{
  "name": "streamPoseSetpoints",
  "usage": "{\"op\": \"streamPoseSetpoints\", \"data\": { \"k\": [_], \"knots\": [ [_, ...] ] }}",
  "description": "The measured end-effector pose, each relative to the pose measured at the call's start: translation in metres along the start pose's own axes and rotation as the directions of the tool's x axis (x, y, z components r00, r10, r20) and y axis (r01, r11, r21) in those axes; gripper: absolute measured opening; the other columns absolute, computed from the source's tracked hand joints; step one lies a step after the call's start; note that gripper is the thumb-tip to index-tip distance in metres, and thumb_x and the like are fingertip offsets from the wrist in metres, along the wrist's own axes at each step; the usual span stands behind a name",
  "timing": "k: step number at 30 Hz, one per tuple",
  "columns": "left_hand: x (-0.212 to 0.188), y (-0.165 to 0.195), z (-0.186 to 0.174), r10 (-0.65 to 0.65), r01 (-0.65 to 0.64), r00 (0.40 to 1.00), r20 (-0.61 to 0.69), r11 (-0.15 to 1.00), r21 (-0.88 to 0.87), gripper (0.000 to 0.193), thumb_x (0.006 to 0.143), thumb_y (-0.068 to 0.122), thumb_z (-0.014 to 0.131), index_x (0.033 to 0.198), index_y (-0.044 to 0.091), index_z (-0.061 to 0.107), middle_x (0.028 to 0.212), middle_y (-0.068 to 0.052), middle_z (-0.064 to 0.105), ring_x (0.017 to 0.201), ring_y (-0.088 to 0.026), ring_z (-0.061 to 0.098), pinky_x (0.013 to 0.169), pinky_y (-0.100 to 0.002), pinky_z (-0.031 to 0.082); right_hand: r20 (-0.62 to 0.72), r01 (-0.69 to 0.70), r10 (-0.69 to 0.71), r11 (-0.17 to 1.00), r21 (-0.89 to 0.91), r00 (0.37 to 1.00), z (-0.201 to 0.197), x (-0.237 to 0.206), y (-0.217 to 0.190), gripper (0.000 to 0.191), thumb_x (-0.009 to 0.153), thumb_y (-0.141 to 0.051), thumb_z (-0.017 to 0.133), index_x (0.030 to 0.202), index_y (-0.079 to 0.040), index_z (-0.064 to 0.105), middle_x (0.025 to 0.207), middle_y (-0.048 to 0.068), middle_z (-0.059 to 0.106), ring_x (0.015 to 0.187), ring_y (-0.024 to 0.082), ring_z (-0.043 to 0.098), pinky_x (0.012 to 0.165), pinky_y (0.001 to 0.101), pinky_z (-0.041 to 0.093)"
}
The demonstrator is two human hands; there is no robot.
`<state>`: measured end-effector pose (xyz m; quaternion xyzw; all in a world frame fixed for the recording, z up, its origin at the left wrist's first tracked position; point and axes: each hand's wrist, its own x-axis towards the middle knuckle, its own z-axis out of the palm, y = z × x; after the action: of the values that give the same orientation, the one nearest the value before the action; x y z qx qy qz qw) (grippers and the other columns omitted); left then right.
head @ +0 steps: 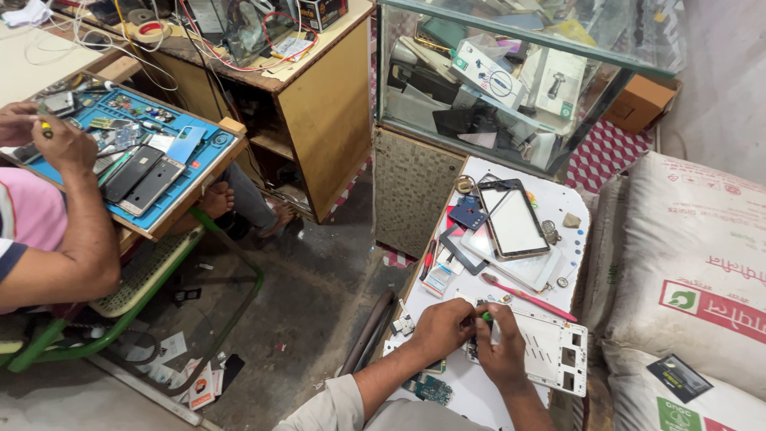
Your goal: The person brushes a green phone circuit board with a pink toothbrush, then holds a white phone frame and uses a green-handled screwdriver to work on a black component fitted into the frame, repeatedly turning the screwdriver and repositioning the part.
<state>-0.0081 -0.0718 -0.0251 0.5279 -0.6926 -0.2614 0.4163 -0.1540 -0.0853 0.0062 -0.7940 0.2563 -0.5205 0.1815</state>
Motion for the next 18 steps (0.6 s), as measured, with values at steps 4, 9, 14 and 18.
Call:
{"op": "streamPoseSetpoints", "data": {
  "k": [4,9,14,18],
  "knots": [
    [-0.0008,0.0003,0.0014,0.028,-0.032,0.997,-0.07,0.998,-0.053,0.017,0.088,0.017,0.078,0.096,0.005,0.069,0.09,-0.013,0.069,0.083,-0.034,0.07,0.073,-0.044,0.057,-0.032,0.063,-0.069,0.987,-0.146,0.997,-0.0001,0.0057,-0.0032,0.059,0.087,0.005,0.073,0.136,-0.016,0.047,0.101,0.014,0.064,0.086,0.023,0.067,0.072,0.034,0.057],
    [-0.0016,0.0004,0.0002,0.019,-0.023,0.998,-0.055,0.998,-0.062,0.019,0.087,0.019,0.078,0.093,0.005,0.067,0.089,-0.012,0.07,0.084,-0.033,0.072,0.072,-0.043,0.057,-0.028,0.011,-0.015,0.991,-0.132,0.999,0.0006,0.0033,-0.0013,0.059,0.09,0.008,0.069,0.138,-0.016,0.046,0.098,0.011,0.066,0.088,0.021,0.07,0.074,0.0334,0.058],
    [-0.0006,0.0005,0.0016,0.006,-0.007,0.999,-0.033,1.0,-0.027,0.022,0.088,0.021,0.079,0.09,0.003,0.065,0.088,-0.013,0.069,0.084,-0.034,0.071,0.072,-0.044,0.057,0.027,-0.053,0.053,0.998,-0.02,0.998,-0.0003,-0.0005,0.0021,0.056,0.096,0.012,0.057,0.143,-0.015,0.04,0.107,0.013,0.07,0.096,0.023,0.073,0.081,0.0338,0.062],
    [0.0002,0.0011,0.0014,-0.003,0.001,0.999,-0.043,0.999,-0.043,0.021,0.087,0.021,0.079,0.092,0.004,0.066,0.088,-0.013,0.069,0.083,-0.034,0.071,0.072,-0.044,0.057,0.011,-0.067,0.067,0.997,0.037,0.998,0.0007,-0.0002,0.0004,0.058,0.097,0.01,0.058,0.145,-0.014,0.038,0.111,0.015,0.07,0.099,0.024,0.072,0.084,0.0342,0.061]
  ]
}}
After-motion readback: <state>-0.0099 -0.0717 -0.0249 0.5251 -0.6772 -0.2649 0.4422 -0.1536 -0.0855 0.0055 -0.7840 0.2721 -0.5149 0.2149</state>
